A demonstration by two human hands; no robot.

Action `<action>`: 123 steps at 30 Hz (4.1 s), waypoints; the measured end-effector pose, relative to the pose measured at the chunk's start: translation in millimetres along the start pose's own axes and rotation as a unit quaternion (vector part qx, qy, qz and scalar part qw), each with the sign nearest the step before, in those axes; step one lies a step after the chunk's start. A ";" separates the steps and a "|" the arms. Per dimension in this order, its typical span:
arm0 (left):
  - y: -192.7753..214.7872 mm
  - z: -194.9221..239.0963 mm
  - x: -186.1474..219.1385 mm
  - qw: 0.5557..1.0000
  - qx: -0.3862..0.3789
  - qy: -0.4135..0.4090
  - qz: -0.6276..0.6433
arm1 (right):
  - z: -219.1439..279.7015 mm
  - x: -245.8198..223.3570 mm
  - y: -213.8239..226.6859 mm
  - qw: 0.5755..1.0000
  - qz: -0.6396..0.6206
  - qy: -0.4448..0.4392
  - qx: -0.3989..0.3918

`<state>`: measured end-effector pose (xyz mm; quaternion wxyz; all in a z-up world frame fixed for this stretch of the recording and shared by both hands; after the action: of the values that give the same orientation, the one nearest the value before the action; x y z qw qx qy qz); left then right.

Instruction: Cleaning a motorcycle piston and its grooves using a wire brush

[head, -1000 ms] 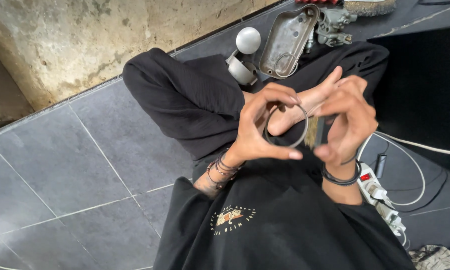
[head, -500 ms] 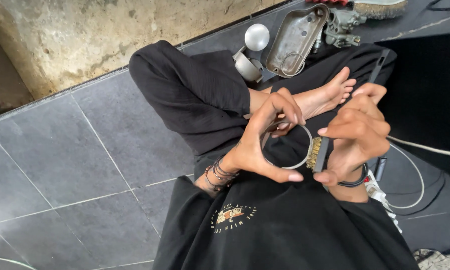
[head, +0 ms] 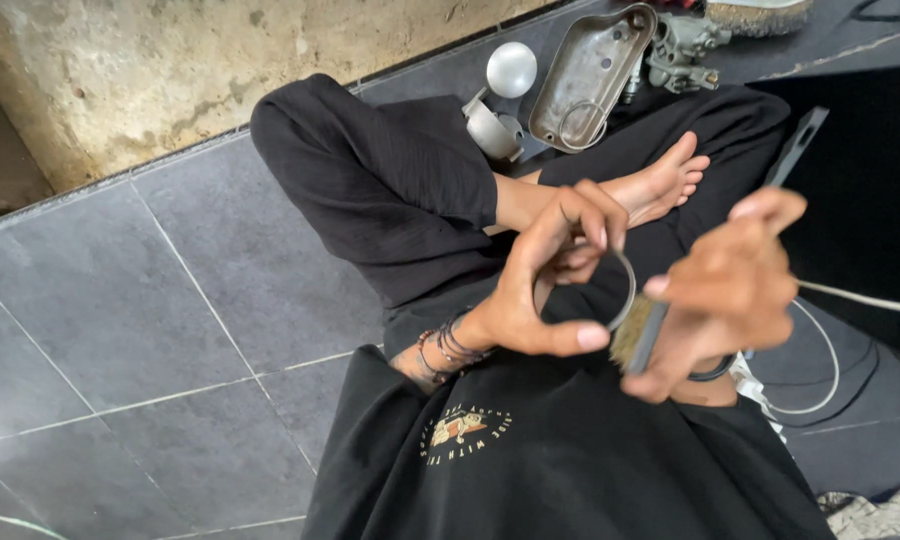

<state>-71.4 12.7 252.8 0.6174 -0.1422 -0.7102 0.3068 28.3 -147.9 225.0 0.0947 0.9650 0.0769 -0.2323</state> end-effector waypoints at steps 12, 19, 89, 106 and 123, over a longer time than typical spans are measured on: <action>0.0 -0.4 -6.0 1.000 0.016 -0.007 -0.018 | 6.3 3.0 7.0 0.999 0.027 0.022 -0.013; 5.9 -4.4 -5.2 0.989 0.054 -0.075 -0.115 | -3.9 3.0 18.4 0.994 0.083 0.059 -0.035; 10.1 -5.0 89.0 0.864 -0.169 -0.210 -0.426 | 17.8 -64.5 10.6 0.936 -0.001 -0.345 -0.075; -3.7 -24.1 127.1 0.816 -0.072 -0.431 -0.379 | -52.5 -58.1 -20.7 0.979 0.011 -0.177 -0.102; 27.1 0.0 170.9 0.727 -0.157 -0.427 -0.515 | -84.1 -71.5 -57.5 0.967 0.029 -0.162 -0.193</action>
<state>-109.9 132.9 371.2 0.2812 0.2963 -0.9011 -0.1456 -9.2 -81.2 323.2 0.2970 0.8797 0.0756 -0.3636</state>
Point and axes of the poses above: each hand's wrist, its own z-axis away from the middle knuckle, its own y-axis out of the back of the hand, x = y × z, the point moved 1 cm from there along -z, towards the middle knuckle, and after that the axes turned 11 degrees about x, right-handed, at the moved point
